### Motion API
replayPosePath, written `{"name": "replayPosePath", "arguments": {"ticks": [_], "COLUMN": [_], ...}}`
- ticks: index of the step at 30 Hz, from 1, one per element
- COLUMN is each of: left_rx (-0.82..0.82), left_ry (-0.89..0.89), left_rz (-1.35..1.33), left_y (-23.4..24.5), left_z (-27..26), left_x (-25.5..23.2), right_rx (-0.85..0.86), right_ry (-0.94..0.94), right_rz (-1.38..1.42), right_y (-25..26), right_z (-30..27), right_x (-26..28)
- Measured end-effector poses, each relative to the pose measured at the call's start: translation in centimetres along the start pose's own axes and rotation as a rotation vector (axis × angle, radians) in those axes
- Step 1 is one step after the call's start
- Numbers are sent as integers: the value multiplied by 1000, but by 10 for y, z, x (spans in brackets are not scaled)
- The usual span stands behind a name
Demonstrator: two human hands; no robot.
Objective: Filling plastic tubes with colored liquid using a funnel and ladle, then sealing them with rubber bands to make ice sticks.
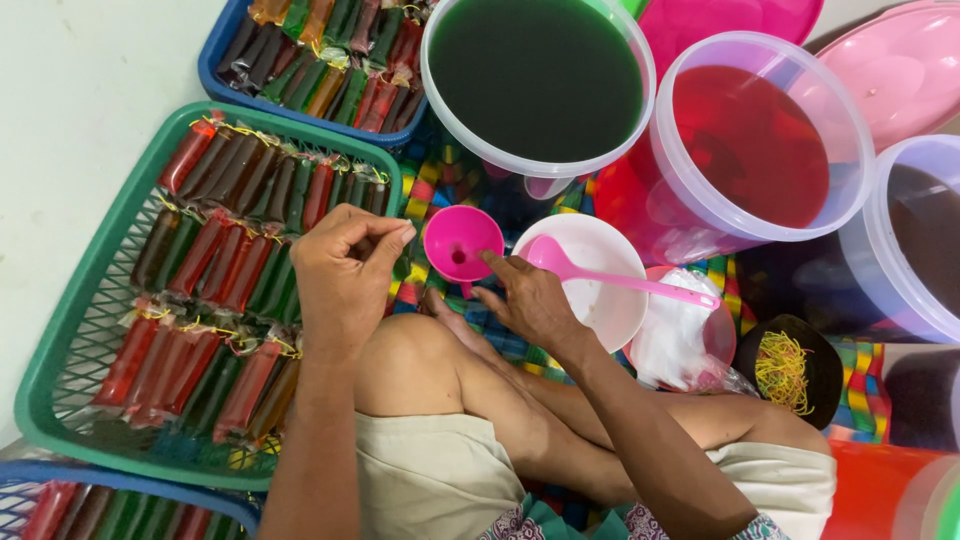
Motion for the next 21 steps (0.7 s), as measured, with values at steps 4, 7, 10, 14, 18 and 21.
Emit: {"name": "replayPosePath", "arguments": {"ticks": [4,7,10,14,18,21], "left_rx": [21,38,50,104,184,237], "left_ry": [15,-1,-17,-51,-77,-45], "left_rz": [-24,-19,-35,-90,-87,-153], "left_y": [-8,-18,-31,-55,-90,-122], "left_z": [4,7,10,17,21,20], "left_x": [-3,-9,-14,-28,-35,-29], "right_rx": [-29,-58,-75,-183,-271,-309], "right_ry": [-23,-39,-77,-123,-180,-194], "right_rz": [33,47,81,203,344,447], "right_y": [18,31,42,85,127,136], "right_z": [2,2,3,7,8,4], "right_x": [-1,-7,-18,-29,-48,-71]}}
Point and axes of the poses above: each hand's wrist, its own z-axis towards the middle knuckle, its own y-axis out of the back of the hand, x = y × z, the point moved 9 cm from there along z, towards the middle knuckle, and after that the axes turned 12 degrees about -z, right-handed, at the moved point
